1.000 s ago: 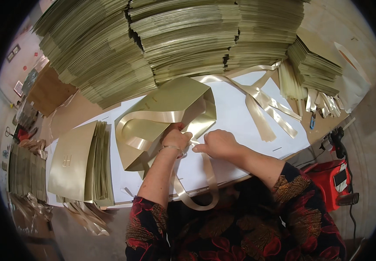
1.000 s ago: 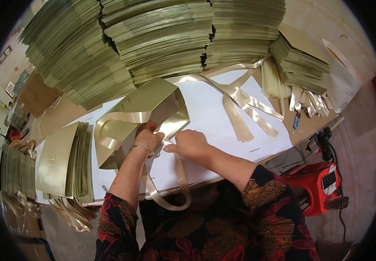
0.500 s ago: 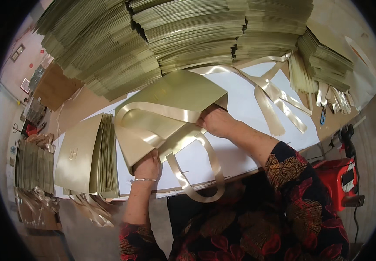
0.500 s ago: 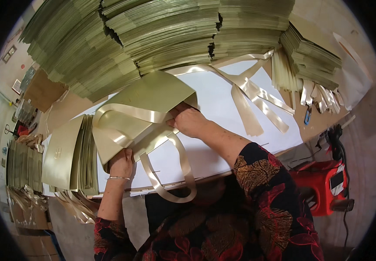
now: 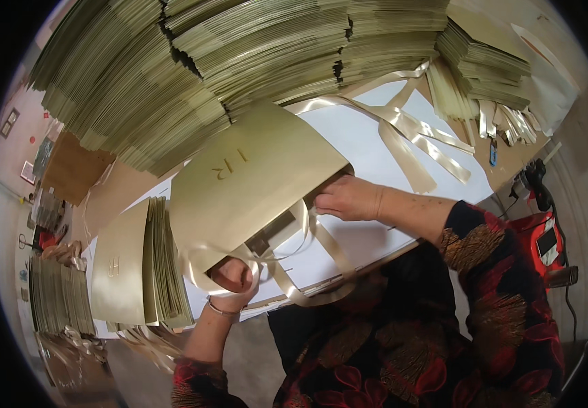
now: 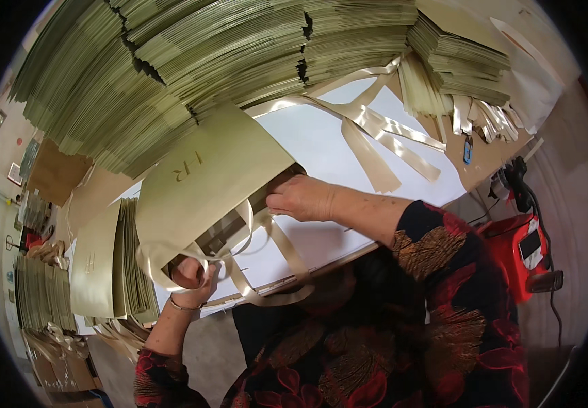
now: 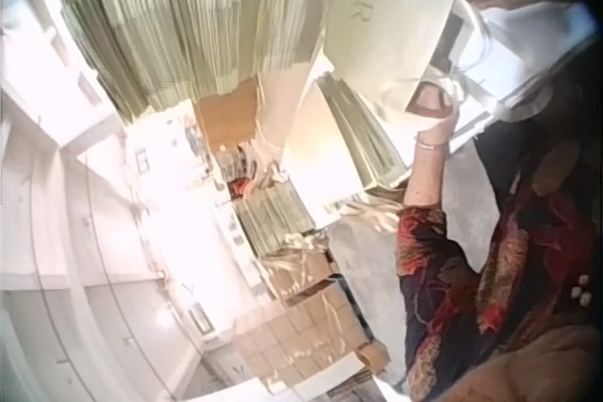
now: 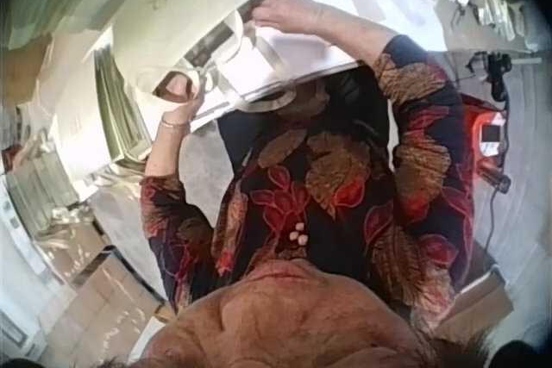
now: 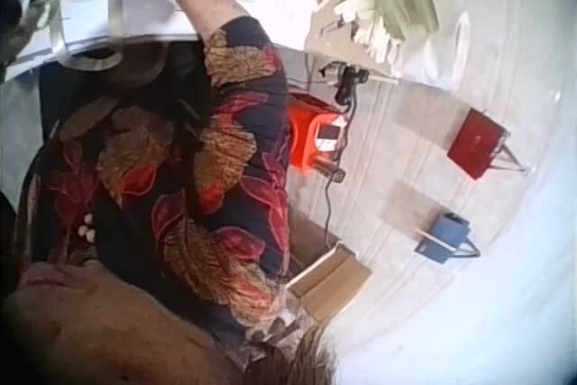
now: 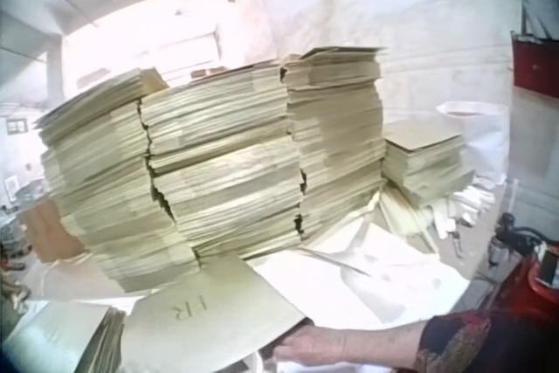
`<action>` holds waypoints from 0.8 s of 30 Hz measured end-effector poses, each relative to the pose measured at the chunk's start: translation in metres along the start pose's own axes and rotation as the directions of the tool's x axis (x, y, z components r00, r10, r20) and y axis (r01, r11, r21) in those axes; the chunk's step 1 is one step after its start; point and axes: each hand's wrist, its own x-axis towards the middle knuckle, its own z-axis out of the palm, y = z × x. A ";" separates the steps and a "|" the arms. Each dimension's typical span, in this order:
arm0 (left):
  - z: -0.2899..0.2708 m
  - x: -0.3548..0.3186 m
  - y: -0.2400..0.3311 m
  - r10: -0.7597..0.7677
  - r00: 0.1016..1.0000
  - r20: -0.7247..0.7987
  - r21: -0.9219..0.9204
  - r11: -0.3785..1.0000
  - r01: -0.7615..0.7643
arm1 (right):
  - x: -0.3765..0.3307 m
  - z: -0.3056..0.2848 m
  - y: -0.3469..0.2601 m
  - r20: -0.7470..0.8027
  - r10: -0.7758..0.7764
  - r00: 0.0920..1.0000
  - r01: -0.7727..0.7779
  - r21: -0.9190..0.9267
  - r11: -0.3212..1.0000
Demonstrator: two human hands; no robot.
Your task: Attaching ribbon handles to paper gift bags using a hot glue gun.
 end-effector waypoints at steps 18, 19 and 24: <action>-0.008 0.055 0.111 0.184 0.974 -0.132 0.304 0.943 -0.137 | -0.027 -0.023 -0.021 0.093 -0.376 0.922 0.375 -0.460 0.805; -0.001 0.062 0.119 0.241 0.957 -0.165 0.340 0.924 -0.174 | -0.025 -0.023 -0.021 0.056 -0.363 0.930 0.348 -0.449 0.823; 0.048 0.079 0.104 0.161 0.979 -0.123 0.307 0.945 -0.117 | -0.012 -0.024 -0.019 -0.011 -0.320 0.948 0.290 -0.391 0.874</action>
